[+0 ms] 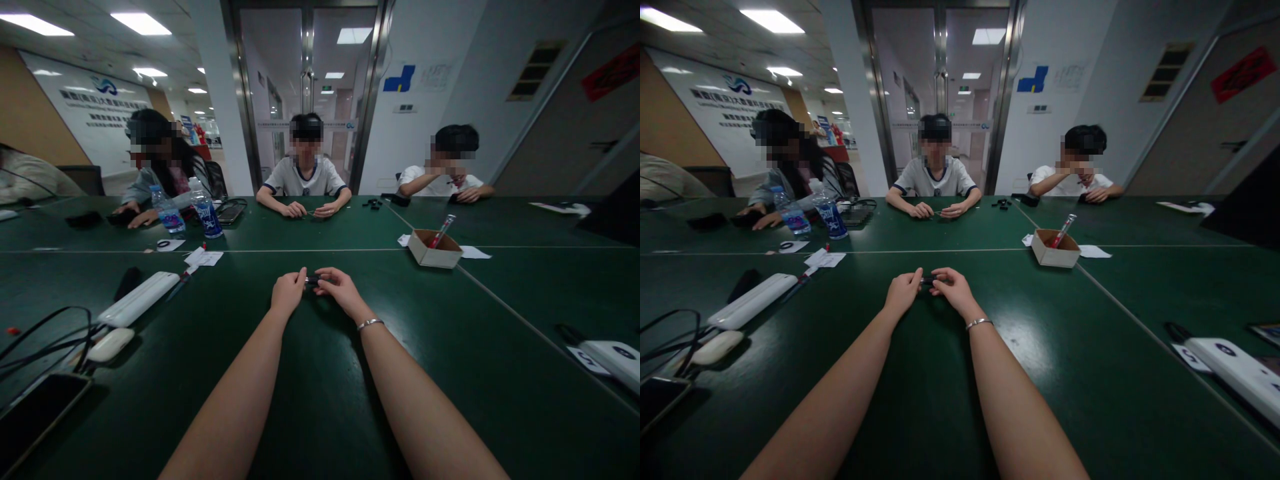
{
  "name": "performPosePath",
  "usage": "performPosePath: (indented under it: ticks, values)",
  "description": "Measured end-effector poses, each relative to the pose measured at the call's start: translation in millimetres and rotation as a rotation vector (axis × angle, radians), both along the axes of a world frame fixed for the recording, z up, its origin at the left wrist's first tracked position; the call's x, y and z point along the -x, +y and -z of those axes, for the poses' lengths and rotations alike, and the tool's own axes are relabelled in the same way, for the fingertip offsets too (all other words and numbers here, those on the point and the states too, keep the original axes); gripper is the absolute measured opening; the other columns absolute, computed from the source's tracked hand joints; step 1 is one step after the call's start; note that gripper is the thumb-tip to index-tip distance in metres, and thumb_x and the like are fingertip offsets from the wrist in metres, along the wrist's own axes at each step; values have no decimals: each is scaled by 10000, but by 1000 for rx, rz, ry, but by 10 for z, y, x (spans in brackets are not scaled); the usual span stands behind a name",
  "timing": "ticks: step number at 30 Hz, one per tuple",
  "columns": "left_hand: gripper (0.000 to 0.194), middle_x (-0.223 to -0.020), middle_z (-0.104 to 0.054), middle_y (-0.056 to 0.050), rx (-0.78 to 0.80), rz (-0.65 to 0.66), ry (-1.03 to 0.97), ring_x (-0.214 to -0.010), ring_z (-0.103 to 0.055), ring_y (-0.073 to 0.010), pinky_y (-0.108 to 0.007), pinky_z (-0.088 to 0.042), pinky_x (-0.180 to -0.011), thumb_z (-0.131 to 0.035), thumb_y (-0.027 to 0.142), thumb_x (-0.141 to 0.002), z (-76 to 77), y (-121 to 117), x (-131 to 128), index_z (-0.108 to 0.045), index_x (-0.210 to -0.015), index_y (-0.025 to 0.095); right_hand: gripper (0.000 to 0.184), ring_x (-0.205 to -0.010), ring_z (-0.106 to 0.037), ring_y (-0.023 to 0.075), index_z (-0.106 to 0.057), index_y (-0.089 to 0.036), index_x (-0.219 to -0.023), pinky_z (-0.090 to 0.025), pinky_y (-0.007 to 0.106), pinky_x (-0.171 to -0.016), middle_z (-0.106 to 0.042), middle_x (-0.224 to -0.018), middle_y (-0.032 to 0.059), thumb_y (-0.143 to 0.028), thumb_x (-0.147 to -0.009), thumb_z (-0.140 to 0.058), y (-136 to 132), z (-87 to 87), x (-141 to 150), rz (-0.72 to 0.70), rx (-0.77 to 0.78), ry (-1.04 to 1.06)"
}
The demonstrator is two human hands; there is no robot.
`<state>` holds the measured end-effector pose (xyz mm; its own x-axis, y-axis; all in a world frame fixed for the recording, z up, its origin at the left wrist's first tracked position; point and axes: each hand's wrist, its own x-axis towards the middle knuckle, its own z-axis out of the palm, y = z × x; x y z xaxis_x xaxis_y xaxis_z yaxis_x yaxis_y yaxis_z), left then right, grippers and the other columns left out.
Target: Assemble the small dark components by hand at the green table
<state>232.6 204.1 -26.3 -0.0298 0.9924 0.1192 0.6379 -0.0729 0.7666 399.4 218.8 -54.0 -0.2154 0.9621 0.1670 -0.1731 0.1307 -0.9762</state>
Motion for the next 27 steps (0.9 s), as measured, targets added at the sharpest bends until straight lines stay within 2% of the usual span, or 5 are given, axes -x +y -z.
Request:
performPosePath:
  ticks: [10, 27]
  values:
    - [544, -586, -601, -25, 20, -29, 14, -580, -563, -181, -288, -331, -588, -319, 498, -951, -14, 9, -5, -574, -576, 197, 368, -713, -689, 164, -660, -177, -1004, -599, 261, -664, -616, -972, 46, -285, -685, -810, -22, -16, -13, -36, -31, 7]
    - [532, -583, -570, -35, 49, -29, 13, -535, -514, -177, -286, -311, -543, -316, 495, -947, -17, 16, -20, -560, -578, 198, 417, -744, -684, 173, -653, -184, -1011, -600, 294, -703, -619, -1012, 57, -326, -663, -833, -42, -36, -14, -50, -30, 20]
